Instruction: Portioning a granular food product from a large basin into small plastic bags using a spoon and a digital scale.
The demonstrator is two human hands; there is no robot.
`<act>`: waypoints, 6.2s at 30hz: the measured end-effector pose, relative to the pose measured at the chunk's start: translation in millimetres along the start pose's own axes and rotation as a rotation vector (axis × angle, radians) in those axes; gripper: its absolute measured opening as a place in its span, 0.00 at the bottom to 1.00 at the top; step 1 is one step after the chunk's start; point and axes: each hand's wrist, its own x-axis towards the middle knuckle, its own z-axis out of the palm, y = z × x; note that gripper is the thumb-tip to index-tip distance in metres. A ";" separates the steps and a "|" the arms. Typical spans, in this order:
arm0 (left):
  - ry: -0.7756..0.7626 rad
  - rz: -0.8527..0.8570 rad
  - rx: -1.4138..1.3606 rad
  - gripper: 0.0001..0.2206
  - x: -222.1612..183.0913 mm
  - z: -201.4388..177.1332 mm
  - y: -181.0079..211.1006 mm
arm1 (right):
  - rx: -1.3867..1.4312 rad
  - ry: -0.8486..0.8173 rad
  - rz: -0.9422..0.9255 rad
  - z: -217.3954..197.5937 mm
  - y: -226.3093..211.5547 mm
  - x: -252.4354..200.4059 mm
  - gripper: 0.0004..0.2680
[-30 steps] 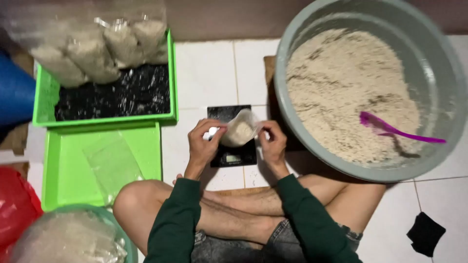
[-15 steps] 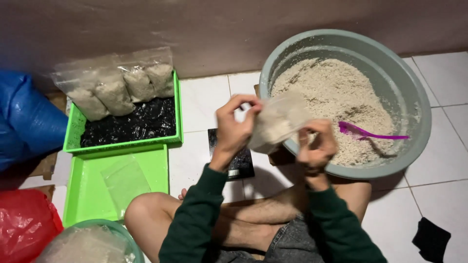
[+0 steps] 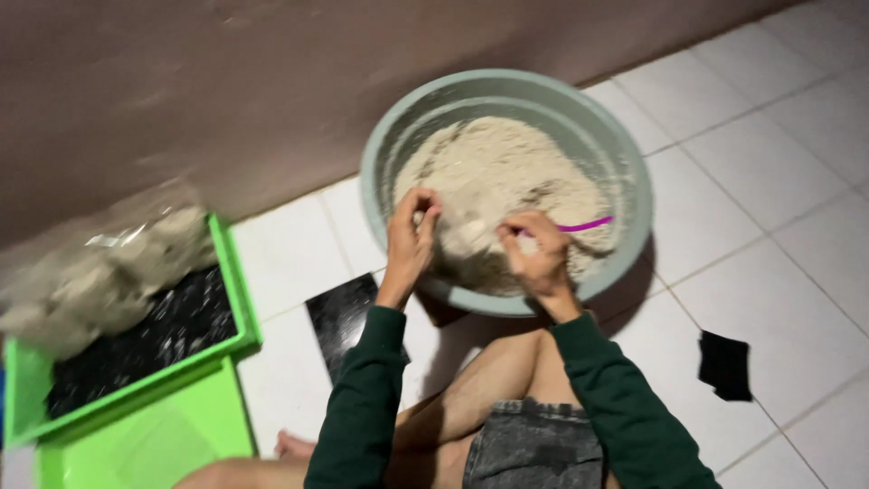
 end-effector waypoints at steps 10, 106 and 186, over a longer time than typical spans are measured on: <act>-0.029 -0.159 0.300 0.10 -16.8 22.1 -24.7 | -1.122 -0.626 0.092 -62.9 66.3 29.6 0.12; -0.164 -0.056 0.521 0.31 -38.0 25.3 -41.3 | -0.396 -0.798 0.552 -146.4 67.1 132.9 0.08; 0.297 -0.373 0.417 0.09 -180.6 -167.5 -50.9 | 0.284 -0.370 0.152 169.7 -10.7 -107.3 0.04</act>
